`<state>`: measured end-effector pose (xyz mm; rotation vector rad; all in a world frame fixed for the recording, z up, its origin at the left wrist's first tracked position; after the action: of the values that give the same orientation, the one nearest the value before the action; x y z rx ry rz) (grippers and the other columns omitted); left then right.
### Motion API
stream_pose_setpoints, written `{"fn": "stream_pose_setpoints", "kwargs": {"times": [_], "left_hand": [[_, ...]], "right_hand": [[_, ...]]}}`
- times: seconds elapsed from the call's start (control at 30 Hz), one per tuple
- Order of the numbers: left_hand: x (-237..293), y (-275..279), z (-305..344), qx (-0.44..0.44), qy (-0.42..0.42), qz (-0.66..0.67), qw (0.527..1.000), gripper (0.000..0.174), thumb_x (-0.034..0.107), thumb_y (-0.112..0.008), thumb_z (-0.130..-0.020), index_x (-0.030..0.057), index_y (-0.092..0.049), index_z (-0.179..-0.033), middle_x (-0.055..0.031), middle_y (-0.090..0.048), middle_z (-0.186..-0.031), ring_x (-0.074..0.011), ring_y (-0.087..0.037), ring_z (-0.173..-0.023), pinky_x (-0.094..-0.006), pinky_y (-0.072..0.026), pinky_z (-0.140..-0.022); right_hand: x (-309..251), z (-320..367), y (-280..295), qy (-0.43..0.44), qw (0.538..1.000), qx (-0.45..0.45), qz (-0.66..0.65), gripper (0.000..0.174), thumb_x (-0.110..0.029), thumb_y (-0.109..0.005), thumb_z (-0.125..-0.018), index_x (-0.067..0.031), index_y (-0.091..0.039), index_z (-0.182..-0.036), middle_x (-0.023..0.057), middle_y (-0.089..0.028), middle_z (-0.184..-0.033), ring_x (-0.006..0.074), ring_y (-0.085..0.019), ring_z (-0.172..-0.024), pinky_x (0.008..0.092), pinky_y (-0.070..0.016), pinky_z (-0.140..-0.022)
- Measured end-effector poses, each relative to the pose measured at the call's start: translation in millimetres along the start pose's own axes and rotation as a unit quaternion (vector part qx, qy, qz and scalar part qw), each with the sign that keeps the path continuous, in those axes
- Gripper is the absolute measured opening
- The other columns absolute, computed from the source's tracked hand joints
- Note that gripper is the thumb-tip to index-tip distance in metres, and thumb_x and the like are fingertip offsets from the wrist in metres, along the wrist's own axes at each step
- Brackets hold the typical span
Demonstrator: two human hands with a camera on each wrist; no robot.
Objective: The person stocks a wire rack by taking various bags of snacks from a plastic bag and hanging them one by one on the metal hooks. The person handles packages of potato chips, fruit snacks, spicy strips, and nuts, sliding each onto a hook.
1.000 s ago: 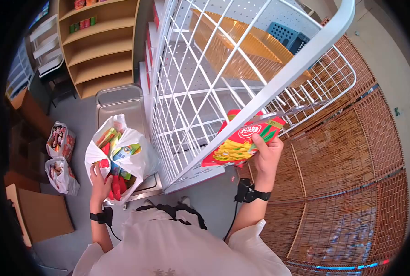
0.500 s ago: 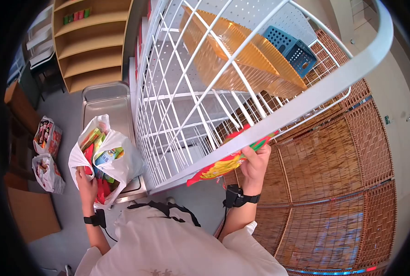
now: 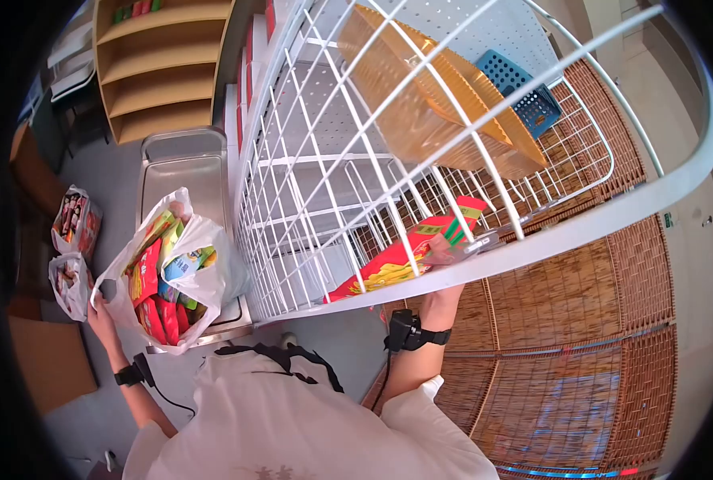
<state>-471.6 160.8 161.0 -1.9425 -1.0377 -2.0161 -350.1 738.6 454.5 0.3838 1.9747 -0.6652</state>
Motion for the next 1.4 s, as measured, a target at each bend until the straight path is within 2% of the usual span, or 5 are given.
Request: {"fn": "stream_pose_setpoints", "kwargs": {"times": [0.13, 0.53, 0.77, 0.93, 1.4], "left_hand": [[-11, 11, -12, -0.029, 0.075, 0.023, 0.997, 0.037, 0.041, -0.056, -0.09, 0.0041, -0.059, -0.085, 0.0031, -0.049, -0.072, -0.0057, -0.039, -0.063, -0.0233, -0.0308, -0.054], [-32, 6, -26, 0.06, -0.044, -0.031, 0.997, 0.05, 0.042, -0.068, -0.084, 0.0004, -0.057, -0.11, -0.0054, -0.057, -0.084, -0.0144, -0.052, -0.07, -0.0293, -0.044, -0.065], [-74, -4, -37, 0.089, -0.066, -0.2, 0.973, 0.06, 0.034, -0.068, -0.084, -0.0014, -0.045, -0.127, -0.0154, -0.058, -0.1, -0.0227, -0.056, -0.079, -0.0322, -0.046, -0.076], [-162, -10, -50, -0.114, 0.021, -0.276, 0.954, 0.046, 0.018, -0.064, -0.083, 0.0012, -0.048, -0.123, -0.0135, -0.06, -0.082, -0.0275, -0.057, -0.072, -0.0376, -0.0468, -0.071], [24, 38, 34, 0.056, -0.092, -0.05, 0.993, 0.025, 0.013, -0.059, -0.089, 0.0037, -0.057, -0.113, -0.0088, -0.062, -0.1, -0.0162, -0.058, -0.087, -0.0282, -0.0479, -0.07]], "right_hand": [[4, -11, -2, 0.012, 0.995, 0.094, 0.023, 0.016, -0.007, -0.062, -0.078, -0.0057, -0.05, -0.089, 0.0044, -0.053, -0.068, 0.016, -0.052, -0.064, 0.0261, -0.0435, -0.06], [-14, 2, -24, 0.152, 0.967, 0.108, 0.176, 0.044, 0.002, -0.067, -0.077, 0.0029, -0.048, -0.117, 0.0132, -0.062, -0.095, 0.0207, -0.063, -0.08, 0.0336, -0.0553, -0.07], [8, -33, -32, 0.04, 0.985, 0.032, 0.166, 0.028, -0.003, -0.067, -0.082, 0.004, -0.057, -0.107, 0.0099, -0.064, -0.095, 0.0155, -0.063, -0.081, 0.027, -0.0525, -0.071], [28, -82, -84, 0.019, 0.969, -0.03, 0.245, 0.022, -0.015, -0.067, -0.085, 0.0042, -0.066, -0.097, 0.0062, -0.067, -0.084, 0.0101, -0.061, -0.074, 0.0227, -0.0478, -0.064], [74, -156, -98, -0.006, 0.902, -0.101, 0.42, 0.039, -0.027, -0.067, -0.086, 0.0024, -0.059, -0.111, 0.0088, -0.063, -0.1, 0.0148, -0.058, -0.09, 0.0276, -0.0458, -0.079]]}}
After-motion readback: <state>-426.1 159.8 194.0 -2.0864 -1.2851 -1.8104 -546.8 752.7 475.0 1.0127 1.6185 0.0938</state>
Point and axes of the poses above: each hand's wrist, its own z-axis away from the middle knuckle, its own y-axis out of the back of the hand, x = y × z, the point moved 1 cm from there along -z, towards the middle knuckle
